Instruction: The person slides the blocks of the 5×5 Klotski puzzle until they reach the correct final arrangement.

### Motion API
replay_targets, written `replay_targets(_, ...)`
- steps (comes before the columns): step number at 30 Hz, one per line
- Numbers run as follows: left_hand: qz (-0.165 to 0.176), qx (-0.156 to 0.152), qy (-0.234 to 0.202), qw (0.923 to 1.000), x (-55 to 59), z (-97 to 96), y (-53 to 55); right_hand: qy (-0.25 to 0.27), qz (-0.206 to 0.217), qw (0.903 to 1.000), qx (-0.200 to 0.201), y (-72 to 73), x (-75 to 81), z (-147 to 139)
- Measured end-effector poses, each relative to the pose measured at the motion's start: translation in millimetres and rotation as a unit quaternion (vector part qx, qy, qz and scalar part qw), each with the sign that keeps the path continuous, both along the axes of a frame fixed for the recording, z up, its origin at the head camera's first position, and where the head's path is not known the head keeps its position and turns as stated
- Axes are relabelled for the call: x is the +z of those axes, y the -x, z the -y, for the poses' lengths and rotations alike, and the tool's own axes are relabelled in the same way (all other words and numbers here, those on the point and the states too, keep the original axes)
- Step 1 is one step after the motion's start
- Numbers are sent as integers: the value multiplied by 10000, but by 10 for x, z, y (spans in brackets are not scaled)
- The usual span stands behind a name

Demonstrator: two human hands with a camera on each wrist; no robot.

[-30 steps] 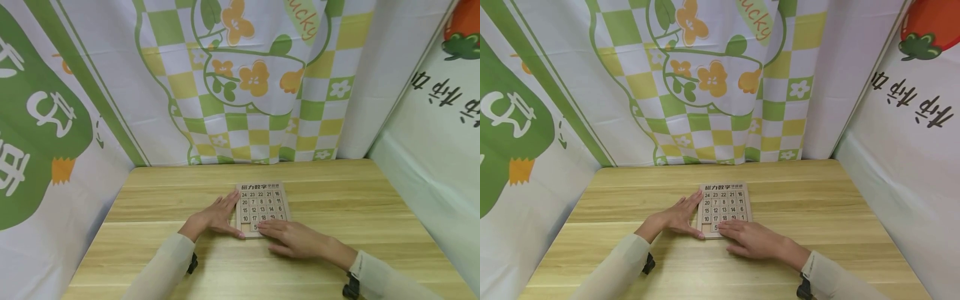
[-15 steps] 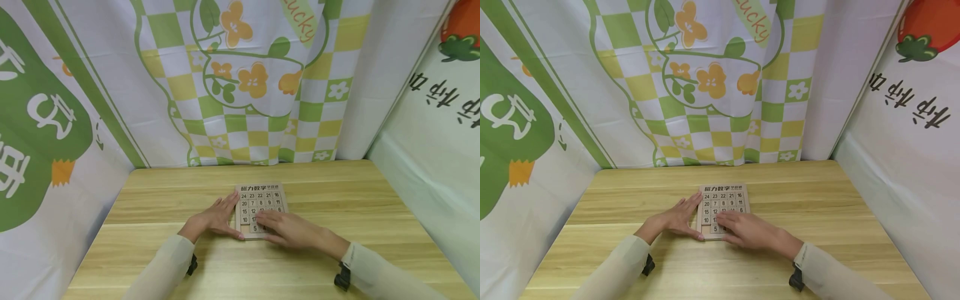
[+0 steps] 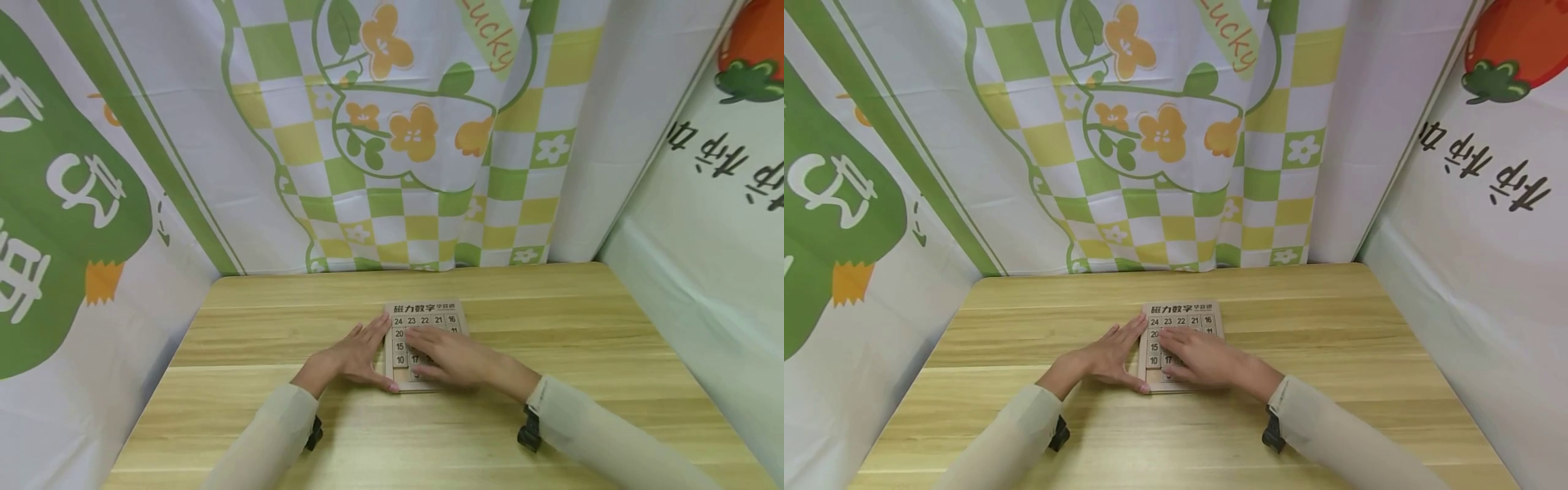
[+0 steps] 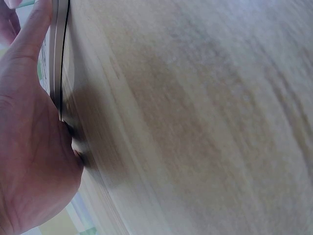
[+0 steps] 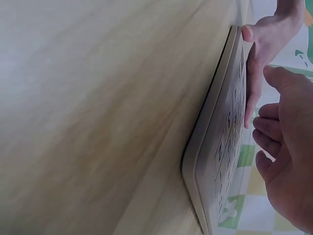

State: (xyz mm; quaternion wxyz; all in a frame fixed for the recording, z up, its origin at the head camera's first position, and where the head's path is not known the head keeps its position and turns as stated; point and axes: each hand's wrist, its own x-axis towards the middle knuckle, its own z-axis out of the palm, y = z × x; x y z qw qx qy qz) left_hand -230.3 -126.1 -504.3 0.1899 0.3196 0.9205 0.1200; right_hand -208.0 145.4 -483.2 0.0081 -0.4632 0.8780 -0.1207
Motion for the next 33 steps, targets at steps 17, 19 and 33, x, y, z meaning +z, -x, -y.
replay_targets(17, 21, 16, 130, 9999, 14, 4, -7, -255, 160, 9991, -315, 210, -141, 193)
replay_targets(19, 0, 6, 154, 9999, 11, 1, -3, -243, 122, 9992, -279, 213, -149, 194)
replay_targets(33, -17, -34, -18, 10000, -63, 22, 32, -236, -58, 9997, -30, -23, -145, 148)
